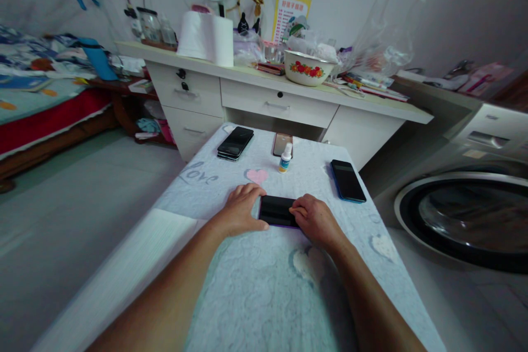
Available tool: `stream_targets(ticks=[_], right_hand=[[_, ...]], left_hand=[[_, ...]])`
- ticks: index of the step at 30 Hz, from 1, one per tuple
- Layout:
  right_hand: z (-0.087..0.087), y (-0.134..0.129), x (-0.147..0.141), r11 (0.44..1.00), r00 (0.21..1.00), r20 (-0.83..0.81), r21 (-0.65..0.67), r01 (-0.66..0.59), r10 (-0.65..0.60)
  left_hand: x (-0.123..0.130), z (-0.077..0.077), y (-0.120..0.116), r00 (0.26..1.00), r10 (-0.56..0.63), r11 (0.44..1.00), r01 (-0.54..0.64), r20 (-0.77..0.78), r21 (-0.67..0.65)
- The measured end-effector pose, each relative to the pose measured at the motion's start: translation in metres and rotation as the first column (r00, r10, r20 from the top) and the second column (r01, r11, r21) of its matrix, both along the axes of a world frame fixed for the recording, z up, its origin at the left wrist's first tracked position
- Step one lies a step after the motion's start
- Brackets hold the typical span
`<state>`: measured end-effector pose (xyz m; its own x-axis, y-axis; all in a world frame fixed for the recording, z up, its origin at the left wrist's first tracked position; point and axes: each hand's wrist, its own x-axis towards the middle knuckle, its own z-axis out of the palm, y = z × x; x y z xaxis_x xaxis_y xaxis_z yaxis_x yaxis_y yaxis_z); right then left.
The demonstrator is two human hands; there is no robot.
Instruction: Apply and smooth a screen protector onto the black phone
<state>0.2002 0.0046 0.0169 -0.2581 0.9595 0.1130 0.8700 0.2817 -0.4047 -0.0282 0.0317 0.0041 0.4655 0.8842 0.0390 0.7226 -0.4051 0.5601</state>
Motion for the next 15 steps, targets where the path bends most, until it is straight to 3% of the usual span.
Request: stream_targets(ticks=[15], right_hand=[[-0.0009,-0.0004,0.0,1.0,1.0,-0.007,0.001,-0.005,0.005]], left_hand=[[-0.0001,0.0012,0.0003,1.0,-0.001,1.0,0.001,-0.005,-0.009]])
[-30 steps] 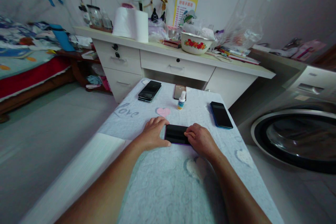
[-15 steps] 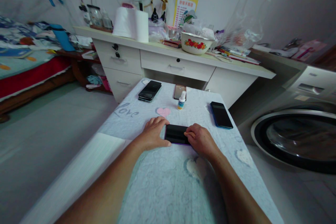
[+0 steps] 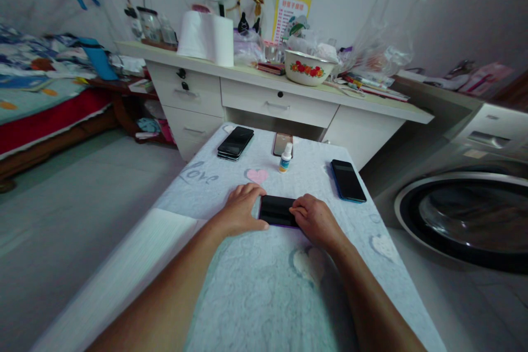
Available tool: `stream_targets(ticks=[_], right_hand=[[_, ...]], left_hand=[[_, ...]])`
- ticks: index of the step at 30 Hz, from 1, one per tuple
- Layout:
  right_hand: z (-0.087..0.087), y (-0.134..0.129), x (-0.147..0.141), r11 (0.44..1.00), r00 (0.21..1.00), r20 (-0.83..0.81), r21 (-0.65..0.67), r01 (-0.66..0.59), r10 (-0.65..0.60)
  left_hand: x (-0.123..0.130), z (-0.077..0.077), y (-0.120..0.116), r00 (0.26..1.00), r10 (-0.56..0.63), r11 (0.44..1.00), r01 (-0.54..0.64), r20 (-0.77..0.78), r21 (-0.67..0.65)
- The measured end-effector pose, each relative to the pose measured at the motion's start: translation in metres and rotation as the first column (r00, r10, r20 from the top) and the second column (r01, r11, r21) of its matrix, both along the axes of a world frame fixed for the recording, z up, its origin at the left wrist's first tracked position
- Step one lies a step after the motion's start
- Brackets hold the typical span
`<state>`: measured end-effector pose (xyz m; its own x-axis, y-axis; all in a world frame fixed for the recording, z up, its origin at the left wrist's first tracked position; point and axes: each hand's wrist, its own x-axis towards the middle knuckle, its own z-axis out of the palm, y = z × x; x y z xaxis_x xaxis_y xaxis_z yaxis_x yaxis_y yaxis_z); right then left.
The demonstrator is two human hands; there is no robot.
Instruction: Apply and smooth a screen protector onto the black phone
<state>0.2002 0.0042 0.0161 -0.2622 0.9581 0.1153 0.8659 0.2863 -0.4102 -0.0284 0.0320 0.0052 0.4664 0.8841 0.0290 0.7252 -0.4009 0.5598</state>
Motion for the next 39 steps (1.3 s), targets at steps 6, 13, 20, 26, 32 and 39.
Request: stream_targets(ticks=[6,13,20,26,32,39], right_hand=[[0.001,0.0,0.0,1.0,1.0,0.007,-0.001,-0.003,0.003],[-0.001,0.0,0.001,1.0,1.0,0.007,-0.021,0.002,-0.002],[0.003,-0.001,-0.001,1.0,1.0,0.016,-0.025,0.003,-0.003],[0.0,-0.001,0.0,1.0,1.0,-0.013,-0.009,-0.027,0.027],[0.006,-0.004,-0.002,0.995,0.996,-0.03,-0.043,-0.085,0.084],[0.015,-0.008,-0.002,0.98,0.983,-0.093,-0.107,-0.169,0.159]], left_hand=[[0.0,-0.002,0.001,1.0,-0.003,1.0,0.003,0.007,0.014],[0.0,0.0,0.0,1.0,0.002,1.0,-0.002,0.007,-0.005],[0.001,0.002,-0.001,1.0,0.006,1.0,-0.006,0.002,-0.005],[0.001,0.002,-0.001,1.0,0.004,1.0,-0.004,-0.002,-0.003],[0.0,0.001,-0.001,1.0,0.0,1.0,0.0,-0.001,0.001],[0.0,-0.001,0.0,1.0,0.001,1.0,-0.001,0.014,0.002]])
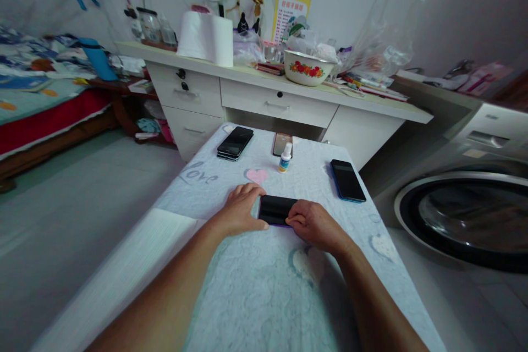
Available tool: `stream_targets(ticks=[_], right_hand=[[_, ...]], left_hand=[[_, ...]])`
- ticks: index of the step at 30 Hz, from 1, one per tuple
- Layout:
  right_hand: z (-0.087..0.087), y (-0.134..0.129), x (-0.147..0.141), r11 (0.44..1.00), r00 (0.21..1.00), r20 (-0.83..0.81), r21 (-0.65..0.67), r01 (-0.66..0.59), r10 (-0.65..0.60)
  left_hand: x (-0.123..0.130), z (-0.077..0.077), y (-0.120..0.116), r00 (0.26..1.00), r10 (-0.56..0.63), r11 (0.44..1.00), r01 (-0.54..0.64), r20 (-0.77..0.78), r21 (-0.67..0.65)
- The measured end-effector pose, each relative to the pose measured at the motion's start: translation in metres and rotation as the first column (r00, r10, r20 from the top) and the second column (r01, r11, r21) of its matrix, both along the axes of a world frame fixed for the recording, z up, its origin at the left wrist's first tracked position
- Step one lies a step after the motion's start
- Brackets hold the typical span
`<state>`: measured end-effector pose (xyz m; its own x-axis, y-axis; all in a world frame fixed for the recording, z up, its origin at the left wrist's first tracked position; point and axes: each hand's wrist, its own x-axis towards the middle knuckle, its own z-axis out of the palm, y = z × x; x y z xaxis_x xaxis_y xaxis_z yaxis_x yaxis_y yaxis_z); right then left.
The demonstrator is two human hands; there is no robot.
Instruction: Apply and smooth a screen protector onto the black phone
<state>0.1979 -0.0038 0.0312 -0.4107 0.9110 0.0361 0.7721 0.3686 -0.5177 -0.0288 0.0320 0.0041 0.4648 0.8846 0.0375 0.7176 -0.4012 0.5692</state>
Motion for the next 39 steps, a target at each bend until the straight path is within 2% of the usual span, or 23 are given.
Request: stream_targets(ticks=[3,7,20,30,39], right_hand=[[0.0,0.0,0.001,1.0,1.0,-0.009,-0.002,-0.026,0.026],[-0.004,0.002,0.001,1.0,1.0,0.004,0.019,0.004,-0.004],[-0.015,0.01,0.005,0.969,0.968,0.134,0.155,0.191,-0.212],[-0.014,0.011,0.004,0.913,0.908,0.156,0.197,0.357,-0.389],[-0.013,0.013,-0.008,0.927,0.912,0.208,0.207,0.312,-0.353]], left_hand=[[0.0,-0.001,0.0,1.0,-0.001,1.0,0.001,-0.001,-0.001],[0.0,0.0,0.0,1.0,-0.003,1.0,0.003,-0.007,0.0],[0.0,0.0,0.001,1.0,-0.002,1.0,0.002,-0.01,0.003],[0.0,-0.002,0.001,1.0,-0.011,1.0,0.01,0.006,0.017],[0.0,-0.002,0.001,1.0,-0.009,1.0,0.009,-0.009,0.014]])
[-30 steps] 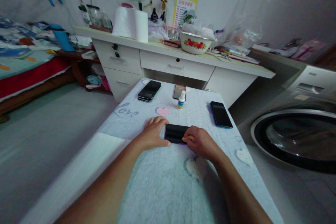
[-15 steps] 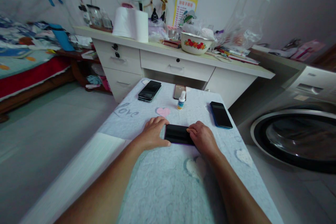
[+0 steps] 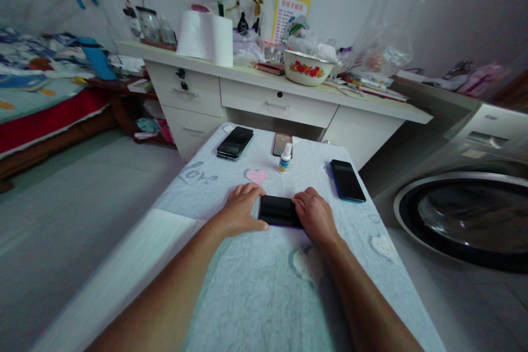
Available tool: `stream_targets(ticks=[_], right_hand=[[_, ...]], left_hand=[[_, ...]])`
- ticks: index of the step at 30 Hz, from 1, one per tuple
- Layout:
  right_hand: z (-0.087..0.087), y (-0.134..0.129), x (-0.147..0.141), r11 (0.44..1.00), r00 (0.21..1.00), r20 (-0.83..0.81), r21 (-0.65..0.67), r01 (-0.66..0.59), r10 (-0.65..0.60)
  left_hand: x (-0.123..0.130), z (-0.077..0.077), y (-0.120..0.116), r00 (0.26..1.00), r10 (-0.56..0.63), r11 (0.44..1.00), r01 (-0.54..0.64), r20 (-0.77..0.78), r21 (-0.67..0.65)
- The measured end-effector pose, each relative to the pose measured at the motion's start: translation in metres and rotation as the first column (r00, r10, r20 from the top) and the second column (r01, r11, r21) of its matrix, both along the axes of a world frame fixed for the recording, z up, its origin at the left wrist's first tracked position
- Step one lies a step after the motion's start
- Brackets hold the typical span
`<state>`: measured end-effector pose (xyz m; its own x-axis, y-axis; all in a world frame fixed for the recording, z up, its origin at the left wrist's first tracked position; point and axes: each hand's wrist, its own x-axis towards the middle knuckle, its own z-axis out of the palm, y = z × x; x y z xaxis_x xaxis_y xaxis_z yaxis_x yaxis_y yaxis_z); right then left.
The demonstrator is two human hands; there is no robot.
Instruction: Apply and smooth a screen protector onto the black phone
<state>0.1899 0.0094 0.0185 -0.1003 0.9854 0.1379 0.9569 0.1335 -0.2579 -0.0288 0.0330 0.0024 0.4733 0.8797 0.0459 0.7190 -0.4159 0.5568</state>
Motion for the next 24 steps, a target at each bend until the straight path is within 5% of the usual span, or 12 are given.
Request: stream_targets(ticks=[8,24], right_hand=[[0.001,0.0,-0.007,0.996,0.996,-0.005,-0.015,-0.088,0.088],[0.006,0.001,0.021,0.997,0.999,-0.019,-0.051,-0.049,0.048]], left_hand=[[0.0,0.001,0.0,1.0,0.01,1.0,-0.01,-0.003,-0.009],[-0.001,-0.003,0.001,1.0,0.0,1.0,0.0,0.012,0.002]])
